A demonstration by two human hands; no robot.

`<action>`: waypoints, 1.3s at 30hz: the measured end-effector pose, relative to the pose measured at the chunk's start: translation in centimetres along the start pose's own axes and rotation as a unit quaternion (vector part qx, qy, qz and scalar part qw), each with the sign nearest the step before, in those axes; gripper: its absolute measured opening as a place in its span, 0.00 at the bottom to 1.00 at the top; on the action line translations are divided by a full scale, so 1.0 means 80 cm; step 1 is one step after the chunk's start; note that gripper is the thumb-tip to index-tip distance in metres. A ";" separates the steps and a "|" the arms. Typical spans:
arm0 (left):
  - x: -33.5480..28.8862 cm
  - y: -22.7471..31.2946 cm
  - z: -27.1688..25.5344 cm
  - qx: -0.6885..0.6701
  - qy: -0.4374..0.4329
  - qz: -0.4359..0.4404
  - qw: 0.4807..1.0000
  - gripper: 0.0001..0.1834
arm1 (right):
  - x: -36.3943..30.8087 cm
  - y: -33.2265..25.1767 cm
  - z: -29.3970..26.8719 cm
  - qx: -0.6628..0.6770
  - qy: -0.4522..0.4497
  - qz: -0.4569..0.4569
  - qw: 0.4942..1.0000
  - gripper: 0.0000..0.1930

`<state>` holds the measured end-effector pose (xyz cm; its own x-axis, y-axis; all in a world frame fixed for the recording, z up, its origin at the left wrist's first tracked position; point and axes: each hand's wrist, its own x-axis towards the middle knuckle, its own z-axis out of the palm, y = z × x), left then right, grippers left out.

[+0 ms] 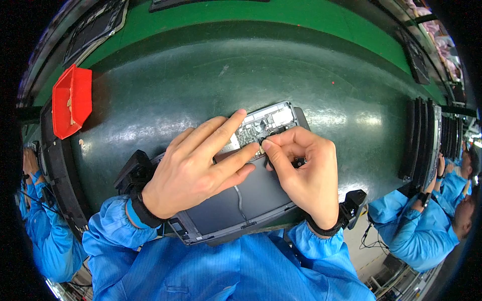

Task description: The person assembles internal electronic boards and connects cables and connectors inside a tablet by hand on a factory production line.

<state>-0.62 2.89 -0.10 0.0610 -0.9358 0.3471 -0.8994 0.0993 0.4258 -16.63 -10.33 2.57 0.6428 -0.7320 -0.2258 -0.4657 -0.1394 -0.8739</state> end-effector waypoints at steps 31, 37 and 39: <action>0.013 0.014 -0.013 0.012 0.013 0.037 0.999 0.22 | -0.019 0.002 -0.041 0.020 0.054 0.014 0.998 0.09; 0.039 0.035 0.021 -0.169 -0.031 0.027 0.985 0.18 | -0.008 0.038 -0.050 0.254 0.019 -0.016 0.967 0.11; 0.041 0.034 0.027 -0.160 -0.035 0.029 0.986 0.16 | -0.005 0.066 -0.063 0.216 0.048 -0.054 0.974 0.12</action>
<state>-3.85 -0.61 0.37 -0.0268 -0.9457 0.3241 -0.7164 0.2443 0.6535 -22.40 -14.13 0.24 0.6048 -0.7902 -0.0988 -0.0848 0.0594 -0.9946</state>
